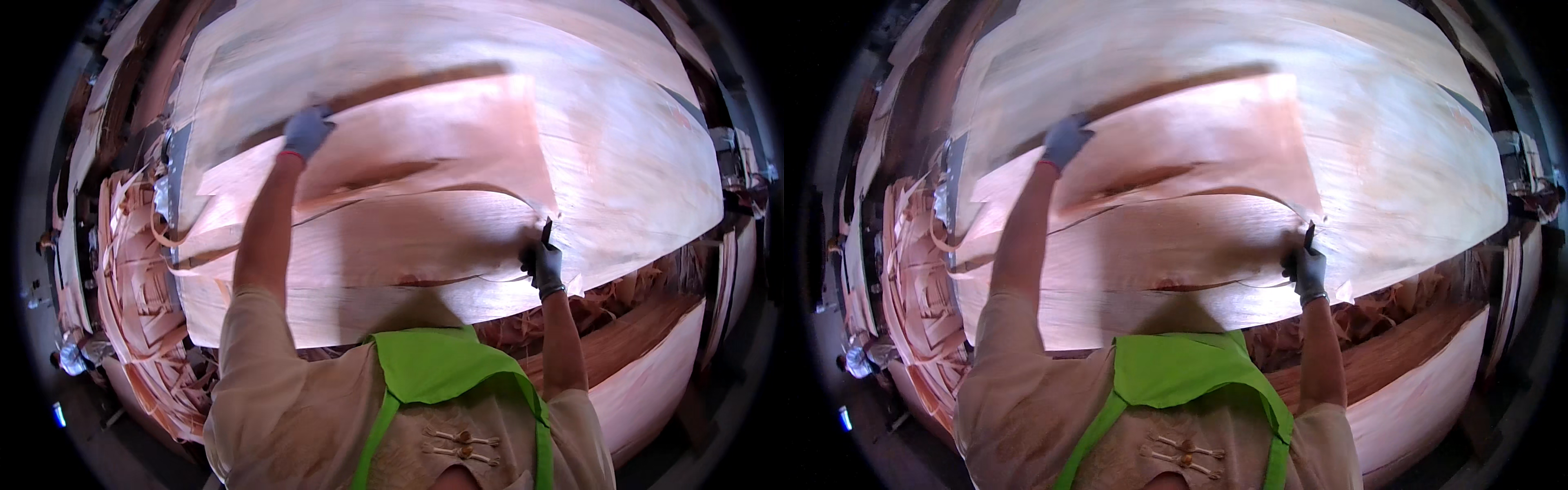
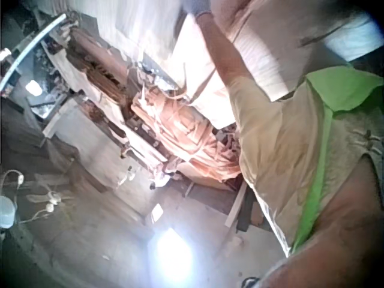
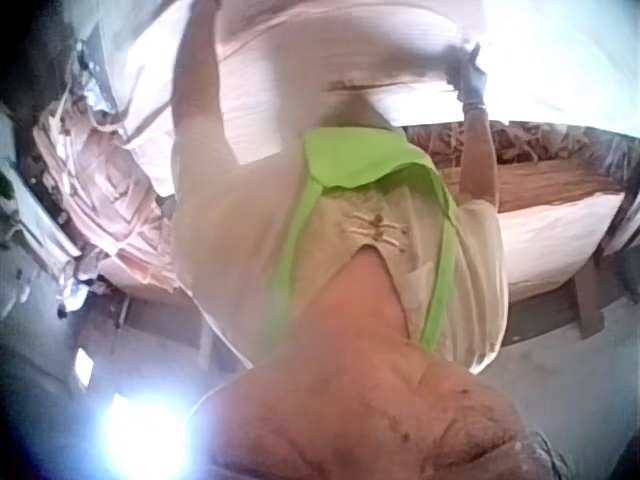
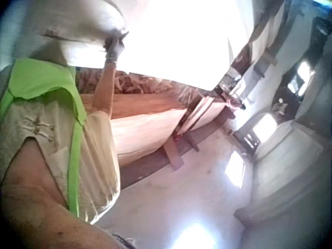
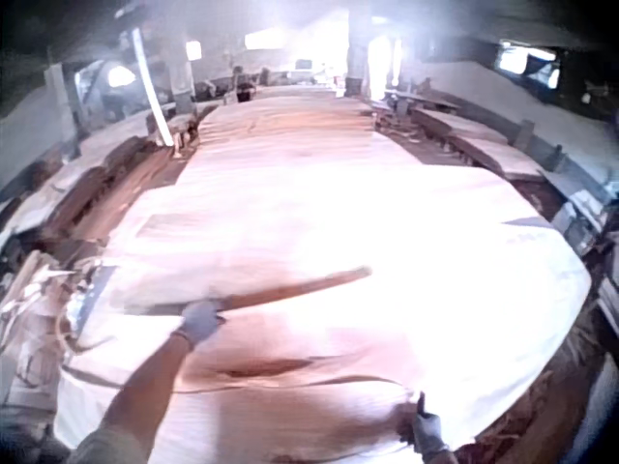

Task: The person processes wood veneer sheets by using a utility knife to cut and trim edges, measuring with a ruler, applying adhesive or tape to join pieces, and moving the large sheets across a workshop table.

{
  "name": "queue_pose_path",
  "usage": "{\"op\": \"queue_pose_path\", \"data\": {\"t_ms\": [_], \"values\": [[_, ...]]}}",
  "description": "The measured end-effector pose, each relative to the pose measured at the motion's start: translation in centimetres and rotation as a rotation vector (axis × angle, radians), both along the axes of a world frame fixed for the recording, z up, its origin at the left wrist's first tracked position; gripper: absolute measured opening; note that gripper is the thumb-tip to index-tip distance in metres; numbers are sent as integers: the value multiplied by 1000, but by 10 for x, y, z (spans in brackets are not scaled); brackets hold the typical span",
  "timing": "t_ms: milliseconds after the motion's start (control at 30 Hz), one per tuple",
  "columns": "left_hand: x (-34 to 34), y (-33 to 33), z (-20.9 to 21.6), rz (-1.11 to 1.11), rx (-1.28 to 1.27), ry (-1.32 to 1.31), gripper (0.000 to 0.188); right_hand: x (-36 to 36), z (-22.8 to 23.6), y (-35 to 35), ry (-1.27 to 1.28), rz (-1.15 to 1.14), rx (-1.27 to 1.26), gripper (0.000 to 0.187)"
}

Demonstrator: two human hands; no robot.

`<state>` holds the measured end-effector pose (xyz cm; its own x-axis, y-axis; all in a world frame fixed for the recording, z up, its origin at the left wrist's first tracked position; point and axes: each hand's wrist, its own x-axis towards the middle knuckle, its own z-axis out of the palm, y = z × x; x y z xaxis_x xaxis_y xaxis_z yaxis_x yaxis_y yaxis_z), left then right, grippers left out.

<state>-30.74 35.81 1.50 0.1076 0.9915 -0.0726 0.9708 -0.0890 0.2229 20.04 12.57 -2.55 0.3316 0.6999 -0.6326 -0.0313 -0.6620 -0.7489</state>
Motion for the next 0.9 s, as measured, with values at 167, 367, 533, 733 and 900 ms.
{"op": "queue_pose_path", "data": {"t_ms": [167, 367, 533, 733, 900], "values": [[-100, 43, 102, 238, 543, 122, 25, -3, -1, 4, 6, 0, -4, 31], [-57, -13, 227, 30, 1059, 455, 45, -4, 6, 1, -26, -23, -13, 28], [-48, -15, 145, -202, 842, 572, 57, 2, 3, -2, -30, 3, 21, 25], [8, -28, 47, 69, 366, 587, 54, -1, 1, -3, 8, -33, 159, 26], [80, -106, 77, -366, 469, 71, 52, -9, 0, 2, 48, 4, 113, 28]]}}
